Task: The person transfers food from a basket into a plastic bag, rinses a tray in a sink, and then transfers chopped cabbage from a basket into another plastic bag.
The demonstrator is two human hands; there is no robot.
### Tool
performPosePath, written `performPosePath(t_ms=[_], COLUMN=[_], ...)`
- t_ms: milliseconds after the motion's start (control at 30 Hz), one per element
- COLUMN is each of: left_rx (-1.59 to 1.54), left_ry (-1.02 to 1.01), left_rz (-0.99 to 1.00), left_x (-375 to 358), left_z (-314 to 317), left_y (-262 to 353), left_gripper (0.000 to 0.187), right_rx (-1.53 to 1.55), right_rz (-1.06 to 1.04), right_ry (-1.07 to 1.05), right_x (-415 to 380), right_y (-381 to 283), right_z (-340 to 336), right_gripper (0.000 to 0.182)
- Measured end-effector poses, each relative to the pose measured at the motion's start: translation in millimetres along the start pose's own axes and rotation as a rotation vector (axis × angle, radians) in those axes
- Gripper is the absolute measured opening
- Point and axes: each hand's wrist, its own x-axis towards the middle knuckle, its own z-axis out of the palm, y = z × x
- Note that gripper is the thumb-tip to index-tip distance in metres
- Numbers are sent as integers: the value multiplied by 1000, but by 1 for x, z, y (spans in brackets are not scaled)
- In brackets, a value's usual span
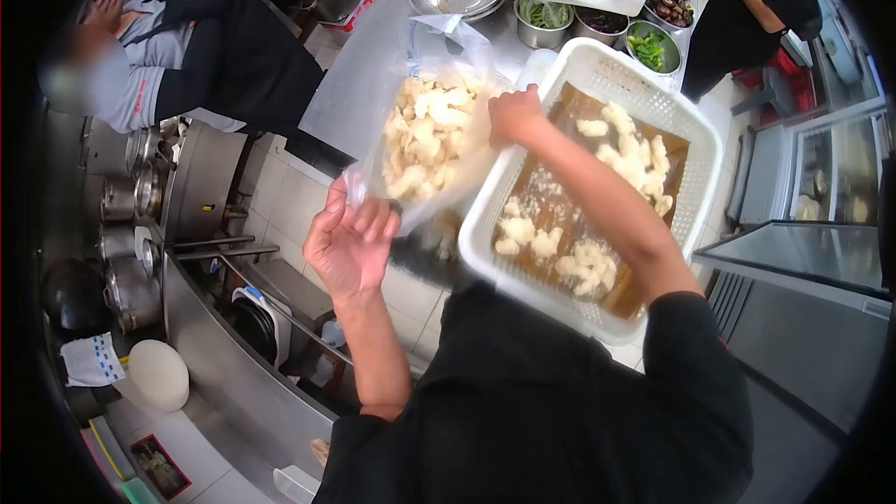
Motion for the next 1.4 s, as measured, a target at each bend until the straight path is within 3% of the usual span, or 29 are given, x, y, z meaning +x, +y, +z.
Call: performPosePath(t_ms=[133, 200, 333, 433, 533, 633, 833, 933, 1000, 1100, 1133, 1167, 1233, 1367, 1400], left_rx=[25, 8, -6, -6, -25, -34, -11, -17, -1, -9, -9, -14, -23, -30, -28], left_ry=[46, 23, 10, 30, 41, 26, 60, 57, 79, 64, 48, 31, -6, -52, -56], left_rz=[27, 29, 84, 102, 113, 112, 99, 99, 84, 71, 78, 70, 50, 39, 37], left_x=[-3, -2, 1, 2, 0, -2, -4, -5, -5, -3, -3, -4, -3, -5, -6], left_z=[0, -4, -13, -12, -13, -17, -19, -19, -16, -17, -16, -15, -12, -16, -15], left_y=[-2, -1, 8, 13, 13, 12, 11, 10, 10, 9, 8, 8, 7, 9, 9], left_gripper=[30, 32, 36, 38, 38, 37, 32, 33, 29, 30, 31, 33, 35, 39, 39], right_rx=[-4, 32, -12, -226, -343, -303, -145, -38, -14, 150, 214, 641, 911, 557, 476], right_rz=[-18, 30, 18, -57, 38, 40, 1, -34, -40, -99, -156, -345, -544, -443, -325], right_ry=[-119, -54, -56, -193, -320, -313, -229, 73, 98, 351, 211, 151, -78, 228, 141], right_x=[56, 73, 74, 67, 66, 72, 74, 76, 57, 62, 26, 31, 3, -16, -26], right_y=[6, 6, 12, 11, 3, 3, 14, 26, 29, 36, 18, 22, 12, 77, 93], right_z=[26, 43, 41, 36, 32, 35, 30, 23, -21, -48, -82, -72, -77, -58, -50], right_gripper=[45, 45, 49, 44, 47, 49, 44, 40, 39, 34, 29, 29, 39, 50, 58])
